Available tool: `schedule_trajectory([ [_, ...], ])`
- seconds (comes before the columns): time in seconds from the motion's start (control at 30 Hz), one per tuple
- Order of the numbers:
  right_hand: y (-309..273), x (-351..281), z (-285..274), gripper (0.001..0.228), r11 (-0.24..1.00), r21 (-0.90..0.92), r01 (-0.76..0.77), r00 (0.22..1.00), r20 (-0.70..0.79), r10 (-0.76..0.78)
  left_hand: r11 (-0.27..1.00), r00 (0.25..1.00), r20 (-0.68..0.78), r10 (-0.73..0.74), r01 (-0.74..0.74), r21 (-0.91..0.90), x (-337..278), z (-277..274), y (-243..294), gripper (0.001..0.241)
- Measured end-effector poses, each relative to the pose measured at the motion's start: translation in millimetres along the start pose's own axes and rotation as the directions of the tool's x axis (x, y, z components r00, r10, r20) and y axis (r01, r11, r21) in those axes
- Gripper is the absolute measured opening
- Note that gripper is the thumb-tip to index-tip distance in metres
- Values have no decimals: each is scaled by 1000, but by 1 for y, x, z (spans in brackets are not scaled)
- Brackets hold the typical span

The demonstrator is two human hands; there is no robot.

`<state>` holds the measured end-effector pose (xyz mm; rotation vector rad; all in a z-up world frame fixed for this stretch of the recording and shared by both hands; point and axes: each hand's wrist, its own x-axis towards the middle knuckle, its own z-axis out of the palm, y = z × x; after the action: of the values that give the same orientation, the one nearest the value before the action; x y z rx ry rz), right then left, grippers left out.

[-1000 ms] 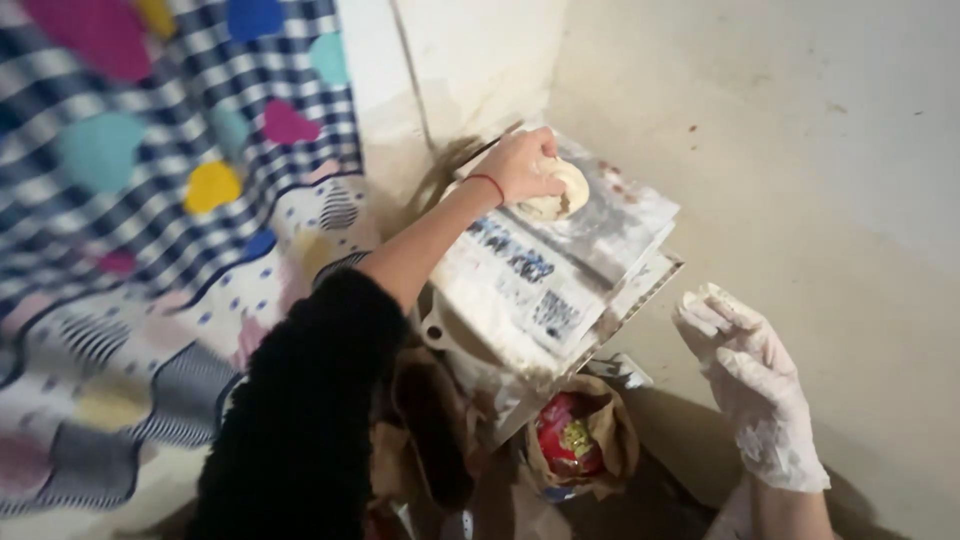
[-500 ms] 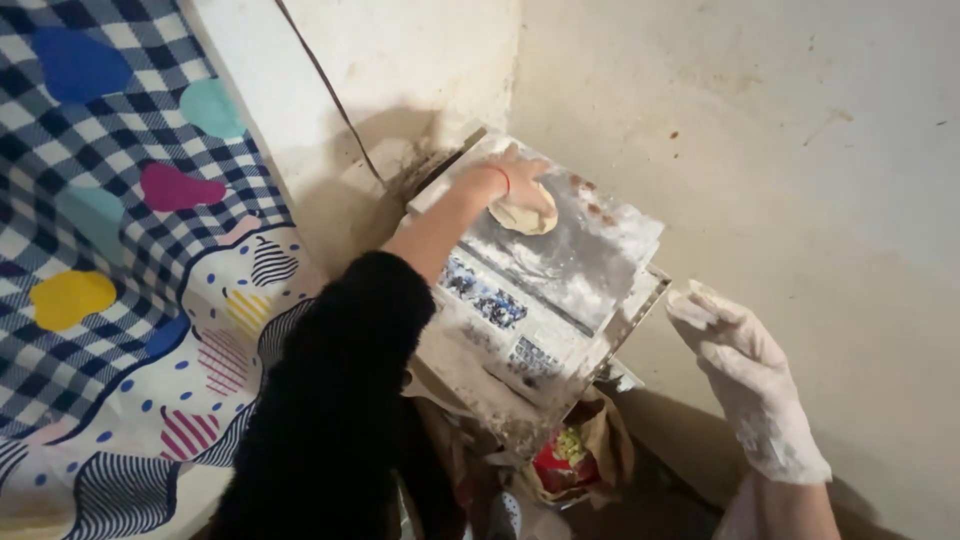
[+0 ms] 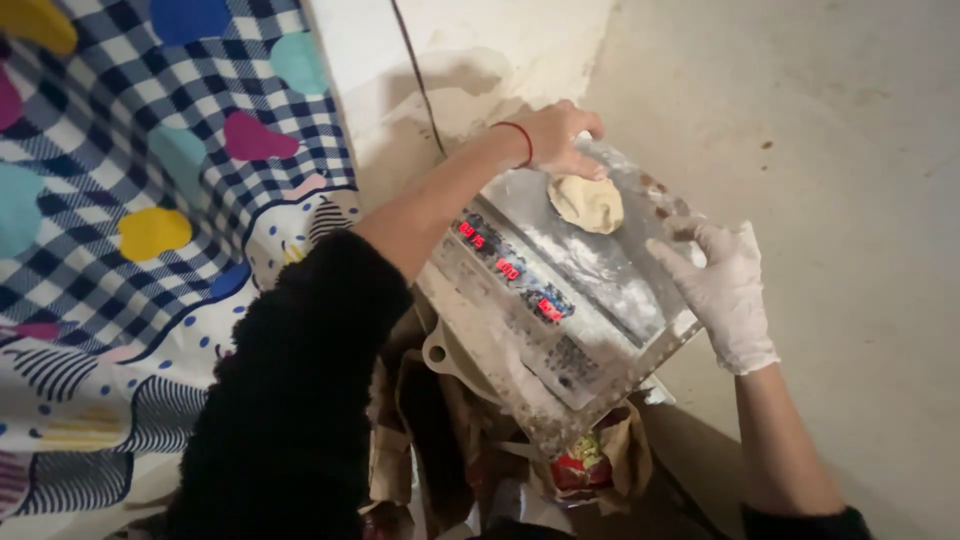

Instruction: Portioning dough pieces using a scale and shaping them into rounds on a floured surface.

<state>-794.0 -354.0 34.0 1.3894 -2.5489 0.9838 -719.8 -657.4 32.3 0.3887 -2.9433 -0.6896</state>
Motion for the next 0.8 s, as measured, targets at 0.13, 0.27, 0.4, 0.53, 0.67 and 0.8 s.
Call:
schedule_trajectory([
  [0.13, 3, 10, 21, 44, 930, 359, 79, 992, -118, -39, 972, 984, -100, 148, -164, -168, -20, 18, 37, 53],
  [0.27, 7, 31, 40, 48, 582, 786, 209, 976, -203, -76, 944, 961, 113, 251, -217, -247, -40, 51, 92, 62],
  [0.4, 46, 76, 81, 47, 490, 826, 277, 947, -320, 4, 948, 983, -3, 185, -179, -261, -55, 69, 121, 74],
  [0.53, 32, 73, 76, 47, 521, 791, 320, 923, -384, 15, 879, 977, -49, 205, -206, -431, -64, 81, 125, 54],
  [0.67, 20, 68, 71, 50, 474, 824, 311, 934, -358, 11, 794, 970, -100, 223, -240, -558, -67, 94, 124, 44],
  [0.8, 19, 63, 66, 55, 469, 837, 280, 945, -328, 20, 755, 957, -159, 243, -289, -588, -75, 102, 132, 34],
])
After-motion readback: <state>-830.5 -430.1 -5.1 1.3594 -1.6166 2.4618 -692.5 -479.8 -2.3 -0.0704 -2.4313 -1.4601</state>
